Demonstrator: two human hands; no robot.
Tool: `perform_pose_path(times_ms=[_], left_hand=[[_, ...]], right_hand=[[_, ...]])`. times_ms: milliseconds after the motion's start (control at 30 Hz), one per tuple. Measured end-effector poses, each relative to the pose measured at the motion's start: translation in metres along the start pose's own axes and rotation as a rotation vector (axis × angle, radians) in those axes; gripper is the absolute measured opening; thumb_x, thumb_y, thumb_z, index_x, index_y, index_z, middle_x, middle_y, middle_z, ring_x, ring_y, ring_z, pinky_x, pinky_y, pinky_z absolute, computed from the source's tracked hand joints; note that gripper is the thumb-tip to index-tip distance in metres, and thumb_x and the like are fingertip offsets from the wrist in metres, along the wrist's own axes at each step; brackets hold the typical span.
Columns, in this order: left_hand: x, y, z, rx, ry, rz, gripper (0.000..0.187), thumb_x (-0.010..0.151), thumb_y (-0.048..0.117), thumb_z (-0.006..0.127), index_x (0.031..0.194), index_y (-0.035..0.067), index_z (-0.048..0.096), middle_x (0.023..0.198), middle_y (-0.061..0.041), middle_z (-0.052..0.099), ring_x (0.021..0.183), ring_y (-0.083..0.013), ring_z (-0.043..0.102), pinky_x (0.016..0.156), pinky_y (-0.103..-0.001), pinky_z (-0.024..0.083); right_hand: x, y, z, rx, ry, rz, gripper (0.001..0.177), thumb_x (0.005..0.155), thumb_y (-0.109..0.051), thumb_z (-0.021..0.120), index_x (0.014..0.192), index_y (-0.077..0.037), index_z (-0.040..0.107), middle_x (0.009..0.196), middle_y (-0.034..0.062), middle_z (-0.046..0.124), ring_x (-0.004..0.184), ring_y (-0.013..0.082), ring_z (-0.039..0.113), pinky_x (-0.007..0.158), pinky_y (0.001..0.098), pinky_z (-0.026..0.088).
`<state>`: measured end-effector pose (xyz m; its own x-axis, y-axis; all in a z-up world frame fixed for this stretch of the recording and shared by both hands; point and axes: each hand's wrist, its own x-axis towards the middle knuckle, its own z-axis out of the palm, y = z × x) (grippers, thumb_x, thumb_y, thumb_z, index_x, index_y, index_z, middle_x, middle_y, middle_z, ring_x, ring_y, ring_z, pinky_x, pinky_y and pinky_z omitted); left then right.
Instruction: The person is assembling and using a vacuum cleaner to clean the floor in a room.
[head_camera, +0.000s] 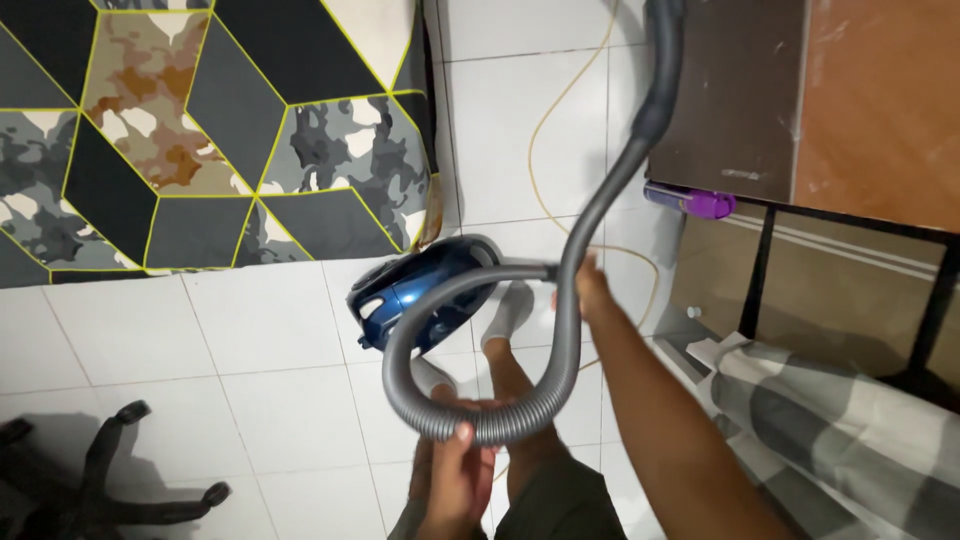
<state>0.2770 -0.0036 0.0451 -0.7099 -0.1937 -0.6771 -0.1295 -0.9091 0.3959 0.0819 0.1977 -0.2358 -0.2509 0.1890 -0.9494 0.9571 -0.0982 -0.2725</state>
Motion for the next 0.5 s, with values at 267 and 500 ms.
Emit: perform_pose_path(times_ms=[267, 500], left_hand=[[0.004, -0.007, 0.013, 0.097, 0.048, -0.199, 0.023, 0.091, 0.016, 0.065, 0.102, -0.002, 0.058, 0.105, -0.022, 0.070, 0.117, -0.0377, 0.068, 0.103, -0.054, 0.055], [0.033, -0.029, 0.055, 0.381, -0.113, -0.225, 0.021, 0.088, 0.003, 0.072, 0.104, -0.001, 0.059, 0.103, -0.016, 0.072, 0.106, -0.0277, 0.075, 0.096, -0.043, 0.061]], right_hand=[[0.026, 0.006, -0.032, 0.064, -0.119, 0.217, 0.079, 0.105, -0.068, 0.034, 0.112, 0.007, 0.057, 0.076, 0.0272, 0.062, 0.054, 0.0367, 0.061, 0.046, 0.0476, 0.054], [0.031, 0.001, -0.031, -0.297, -0.162, 0.111, 0.053, 0.102, -0.048, 0.059, 0.111, 0.004, 0.060, 0.086, 0.0170, 0.065, 0.068, 0.0347, 0.071, 0.061, 0.0510, 0.062]])
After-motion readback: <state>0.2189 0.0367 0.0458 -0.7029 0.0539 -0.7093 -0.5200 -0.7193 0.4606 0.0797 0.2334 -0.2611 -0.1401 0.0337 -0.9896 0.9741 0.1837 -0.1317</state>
